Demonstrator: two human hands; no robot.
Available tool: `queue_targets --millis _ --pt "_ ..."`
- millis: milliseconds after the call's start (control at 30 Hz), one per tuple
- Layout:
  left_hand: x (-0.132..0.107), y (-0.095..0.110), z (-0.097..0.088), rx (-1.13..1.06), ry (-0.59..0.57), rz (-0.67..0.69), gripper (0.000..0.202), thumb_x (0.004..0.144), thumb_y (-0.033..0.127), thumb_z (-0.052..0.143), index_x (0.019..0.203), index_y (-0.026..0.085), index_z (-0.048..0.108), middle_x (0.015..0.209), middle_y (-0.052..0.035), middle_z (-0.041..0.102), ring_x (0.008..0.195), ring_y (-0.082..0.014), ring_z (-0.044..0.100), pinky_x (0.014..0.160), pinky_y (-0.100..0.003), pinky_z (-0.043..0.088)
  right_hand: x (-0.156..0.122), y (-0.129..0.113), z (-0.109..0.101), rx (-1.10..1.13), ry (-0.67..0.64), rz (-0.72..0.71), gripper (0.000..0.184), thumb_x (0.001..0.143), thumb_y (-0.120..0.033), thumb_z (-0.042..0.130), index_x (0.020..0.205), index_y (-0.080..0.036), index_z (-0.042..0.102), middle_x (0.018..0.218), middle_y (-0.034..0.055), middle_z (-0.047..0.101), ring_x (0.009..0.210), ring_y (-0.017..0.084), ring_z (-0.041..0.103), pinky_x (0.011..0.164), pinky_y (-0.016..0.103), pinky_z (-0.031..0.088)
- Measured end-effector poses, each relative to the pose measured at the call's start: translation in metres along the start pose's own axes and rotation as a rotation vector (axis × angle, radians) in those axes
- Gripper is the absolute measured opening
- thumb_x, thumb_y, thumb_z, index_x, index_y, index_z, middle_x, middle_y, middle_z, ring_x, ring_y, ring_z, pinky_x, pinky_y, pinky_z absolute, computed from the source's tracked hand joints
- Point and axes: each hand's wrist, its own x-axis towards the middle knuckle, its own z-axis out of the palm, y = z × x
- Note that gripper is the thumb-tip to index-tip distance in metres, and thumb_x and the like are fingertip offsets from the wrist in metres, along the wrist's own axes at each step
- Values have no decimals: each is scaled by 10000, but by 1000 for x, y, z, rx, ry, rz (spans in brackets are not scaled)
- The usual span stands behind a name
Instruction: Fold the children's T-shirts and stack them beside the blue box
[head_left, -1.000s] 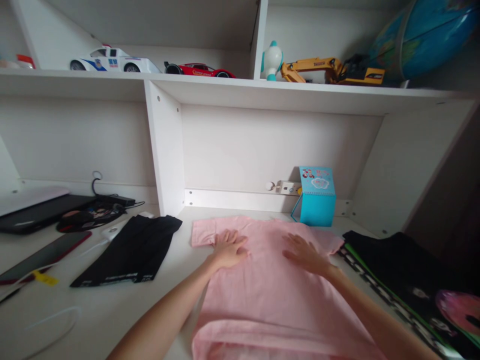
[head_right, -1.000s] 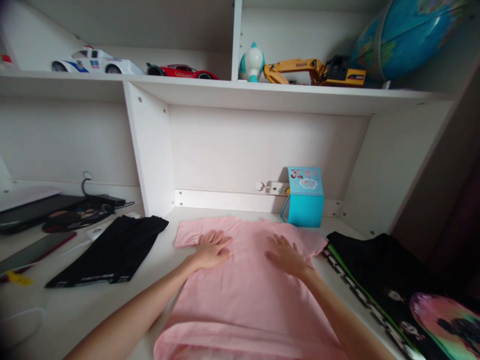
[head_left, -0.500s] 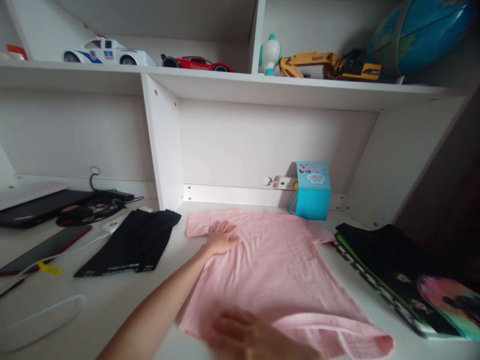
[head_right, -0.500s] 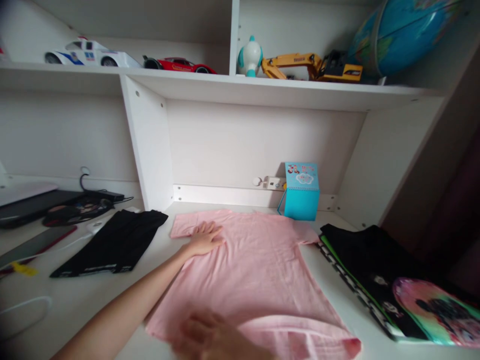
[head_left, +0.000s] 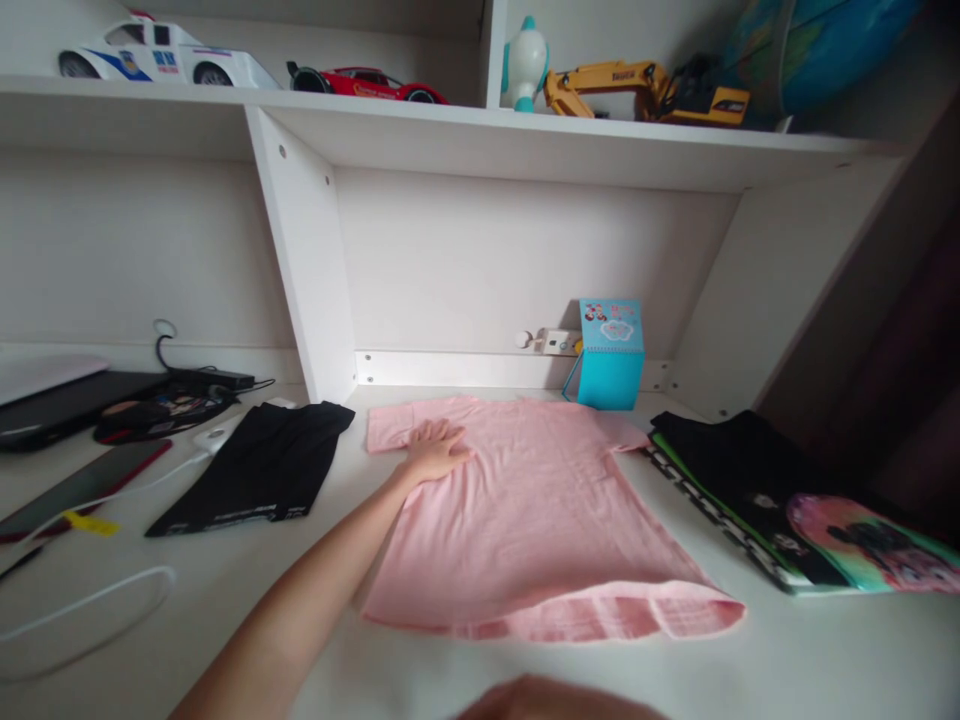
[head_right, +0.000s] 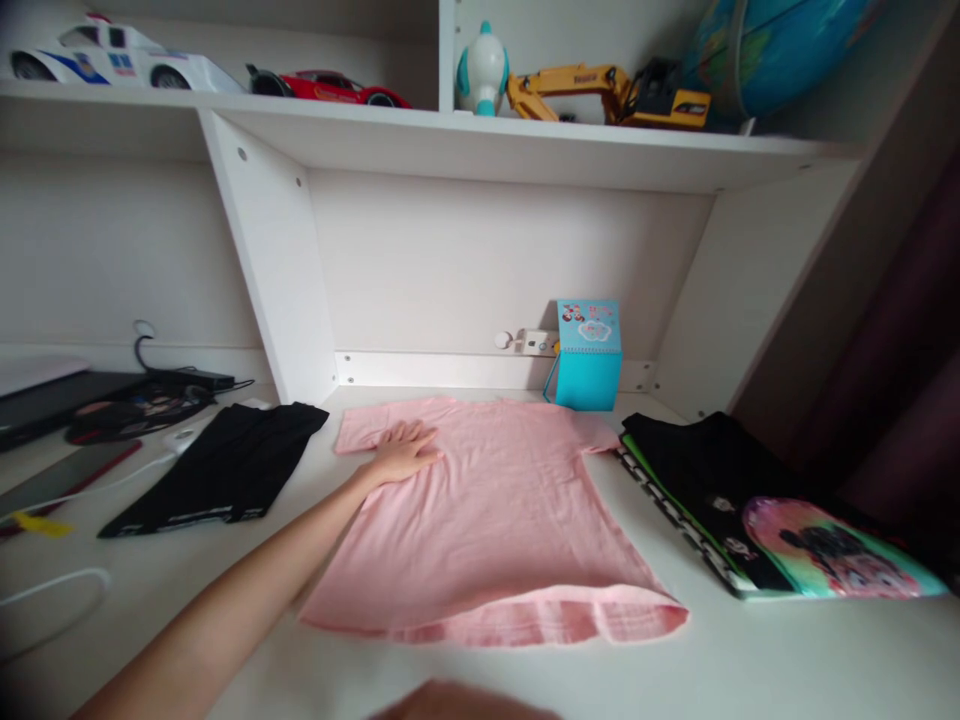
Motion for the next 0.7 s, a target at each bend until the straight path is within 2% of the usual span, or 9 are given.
queue_targets --millis 67,133,167,267,367,433,500,600,700 --pt "0 0 0 6 1 -5 705 779 722 196 1380 354 212 1476 -38 131 1328 -340 92 1018 -510 116 -30 31 -23 -68 95 169 504 890 -377 367 1369 -238 289 1350 88 410 1210 225 418 937 401 423" --pt "1 -1 0 13 9 -7 704 777 723 203 1378 357 216 1476 -34 134 1325 -346 99 1016 -509 121 -66 69 -36 -230 248 391 449 847 -403 430 1249 -207 470 1233 128 523 1115 271 505 884 447 451" --pt "2 -2 1 13 14 -7 709 772 728 206 1377 359 221 1475 -34 139 1324 -349 102 1015 -509 125 -86 87 -38 -257 255 459 374 839 -394 444 1147 -211 548 1136 114 586 1032 252 560 854 411 475" --pt "5 -4 4 9 26 -5 727 755 749 202 1372 364 236 1473 -32 150 1321 -356 108 1012 -515 129 -148 127 -32 -317 274 548 222 852 -336 431 904 -223 614 869 57 638 790 168 625 699 264 518" --pt "8 -4 5 6 34 -7 730 752 753 201 1372 368 233 1474 -33 142 1323 -355 104 1008 -526 126 -191 142 -22 -437 403 585 222 857 -342 422 927 -216 591 901 61 620 802 164 626 685 242 513" --pt "8 -4 6 8 33 -5 734 751 755 200 1373 366 230 1474 -36 141 1323 -351 106 1008 -526 127 -203 145 -18 -504 481 599 269 858 -327 410 1053 -214 556 1033 77 594 910 178 612 736 251 508" --pt "8 -5 6 13 30 3 741 750 758 193 1375 362 229 1473 -38 147 1323 -348 113 1009 -521 131 -203 145 -17 -527 495 595 330 858 -307 403 1159 -226 510 1122 77 561 988 181 587 774 249 499" --pt "8 -6 6 24 31 9 746 748 761 182 1376 362 225 1472 -36 151 1323 -347 116 1009 -518 134 -199 148 -18 -515 449 571 274 868 -297 399 1079 -245 568 1068 51 597 955 160 600 758 221 500" --pt "8 -7 6 31 33 5 748 747 763 185 1376 361 229 1471 -39 153 1325 -341 114 1012 -509 134 -203 152 -25 -575 437 546 255 876 -325 392 959 -226 611 994 58 628 902 179 616 732 254 511"
